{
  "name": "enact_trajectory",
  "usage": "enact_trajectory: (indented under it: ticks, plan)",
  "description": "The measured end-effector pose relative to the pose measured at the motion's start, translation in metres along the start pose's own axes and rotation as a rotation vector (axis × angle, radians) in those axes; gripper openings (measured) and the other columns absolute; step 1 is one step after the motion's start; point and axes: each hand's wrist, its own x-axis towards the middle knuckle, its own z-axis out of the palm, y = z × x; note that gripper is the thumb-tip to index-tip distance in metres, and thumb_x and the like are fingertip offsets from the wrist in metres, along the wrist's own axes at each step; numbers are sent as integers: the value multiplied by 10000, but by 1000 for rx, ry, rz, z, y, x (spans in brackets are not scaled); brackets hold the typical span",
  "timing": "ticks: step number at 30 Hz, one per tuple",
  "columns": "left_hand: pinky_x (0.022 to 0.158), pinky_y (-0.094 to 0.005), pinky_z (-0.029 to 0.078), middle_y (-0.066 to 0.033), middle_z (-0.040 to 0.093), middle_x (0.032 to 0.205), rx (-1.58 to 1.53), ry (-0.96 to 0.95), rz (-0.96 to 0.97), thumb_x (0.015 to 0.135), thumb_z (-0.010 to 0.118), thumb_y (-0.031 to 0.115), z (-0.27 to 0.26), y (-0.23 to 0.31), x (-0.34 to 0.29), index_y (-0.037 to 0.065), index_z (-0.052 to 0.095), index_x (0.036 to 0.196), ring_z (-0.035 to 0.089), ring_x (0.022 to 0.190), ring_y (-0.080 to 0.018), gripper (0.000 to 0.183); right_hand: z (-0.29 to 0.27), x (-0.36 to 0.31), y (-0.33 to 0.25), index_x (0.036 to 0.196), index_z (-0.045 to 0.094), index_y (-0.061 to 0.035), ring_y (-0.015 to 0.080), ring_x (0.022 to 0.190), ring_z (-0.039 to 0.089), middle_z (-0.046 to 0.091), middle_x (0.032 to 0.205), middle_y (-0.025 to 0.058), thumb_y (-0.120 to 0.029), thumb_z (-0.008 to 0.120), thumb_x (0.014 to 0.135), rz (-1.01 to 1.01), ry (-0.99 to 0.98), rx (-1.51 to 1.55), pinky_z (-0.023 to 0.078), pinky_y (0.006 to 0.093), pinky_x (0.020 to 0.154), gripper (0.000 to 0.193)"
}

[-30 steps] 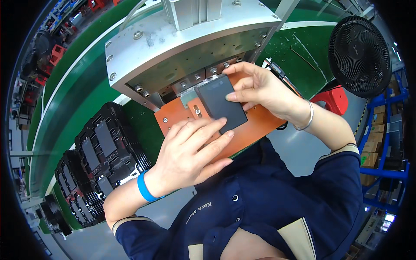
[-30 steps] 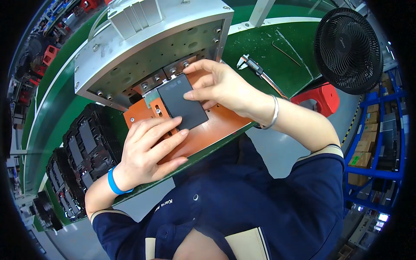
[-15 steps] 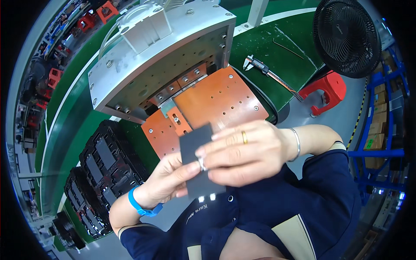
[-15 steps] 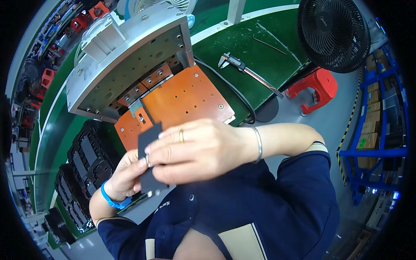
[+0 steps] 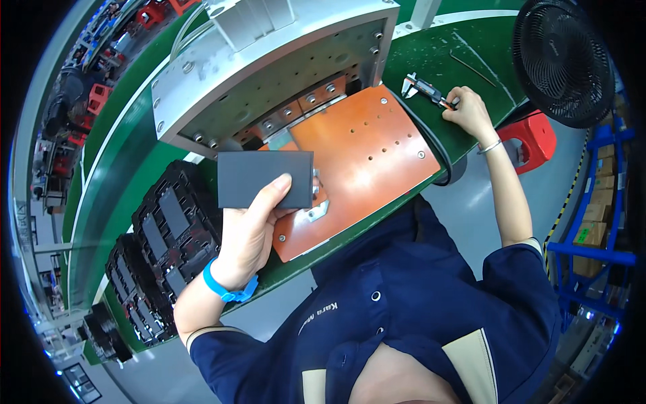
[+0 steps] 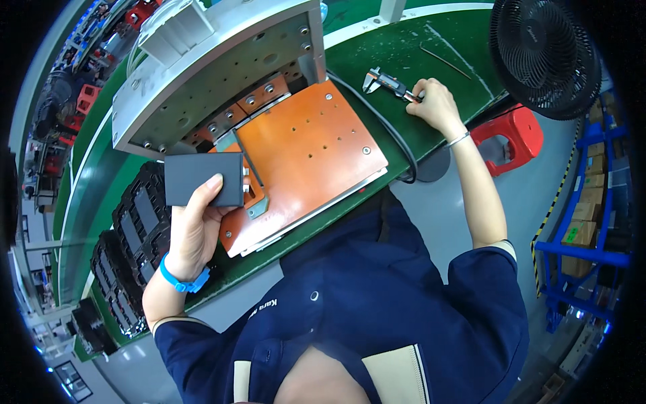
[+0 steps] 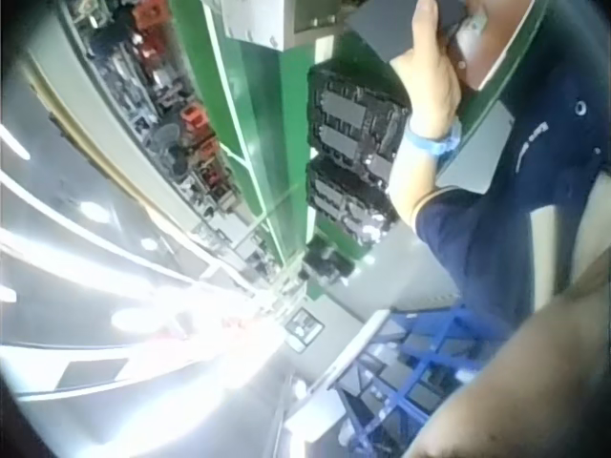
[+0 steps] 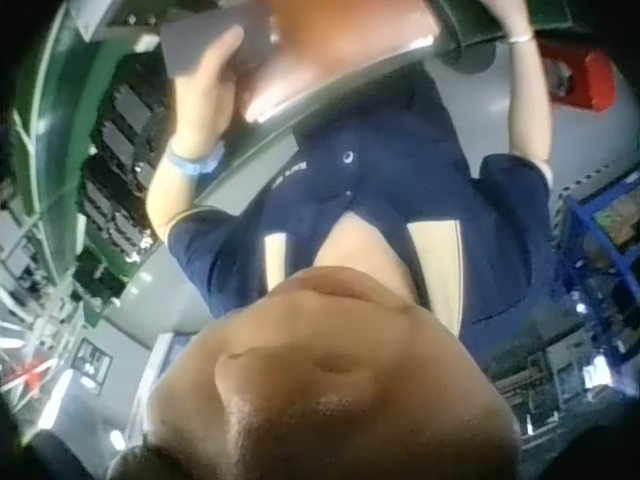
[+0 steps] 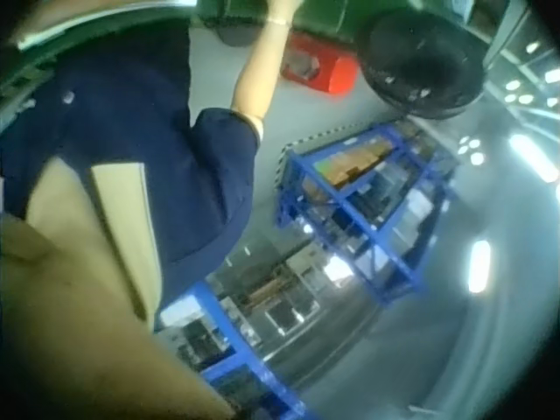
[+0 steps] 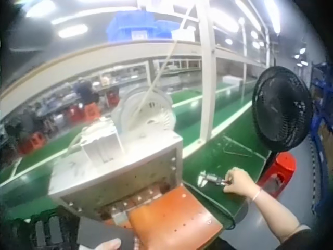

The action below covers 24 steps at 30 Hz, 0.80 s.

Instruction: The person places small black rectangular components into an orange jig on a green workbench. They use a handheld caliper to measure the components and then place them into a black plastic tray. The process is repeated for multiple units.

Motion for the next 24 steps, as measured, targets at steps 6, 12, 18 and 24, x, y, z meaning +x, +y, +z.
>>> enact_trajectory:
  ticks: [6,12,18,24]
  plan:
    - [848,-347,557,-177,672,1096,-54,59,23,930,569,140,-4,-4,4,-36,533,1202,674,989,-220,326,0,-14,15,1044,614,-18,134,681,596,616,746,89,-45,669,683,49,218,320,477,277,649,366]
    - [802,-346,557,-188,672,1113,-55,55,15,931,564,149,-3,-3,2,-34,538,1190,678,971,-218,318,-49,-63,-77,1321,574,-45,24,707,486,519,841,-30,28,659,768,-172,236,853,367,152,632,565]
    - [823,-349,566,-151,668,1074,-88,91,34,932,570,129,-5,-6,3,-26,547,1153,680,937,-208,271,-48,-85,-170,1166,691,-36,109,754,604,613,897,50,-5,803,708,-573,236,683,484,218,638,472]
    - [840,-343,569,-120,658,1046,-152,131,32,932,576,113,-9,-11,1,-13,548,1147,677,927,-199,251,-36,-85,-180,1158,690,-21,118,746,606,621,894,62,-1,823,676,-640,246,667,523,230,584,501]
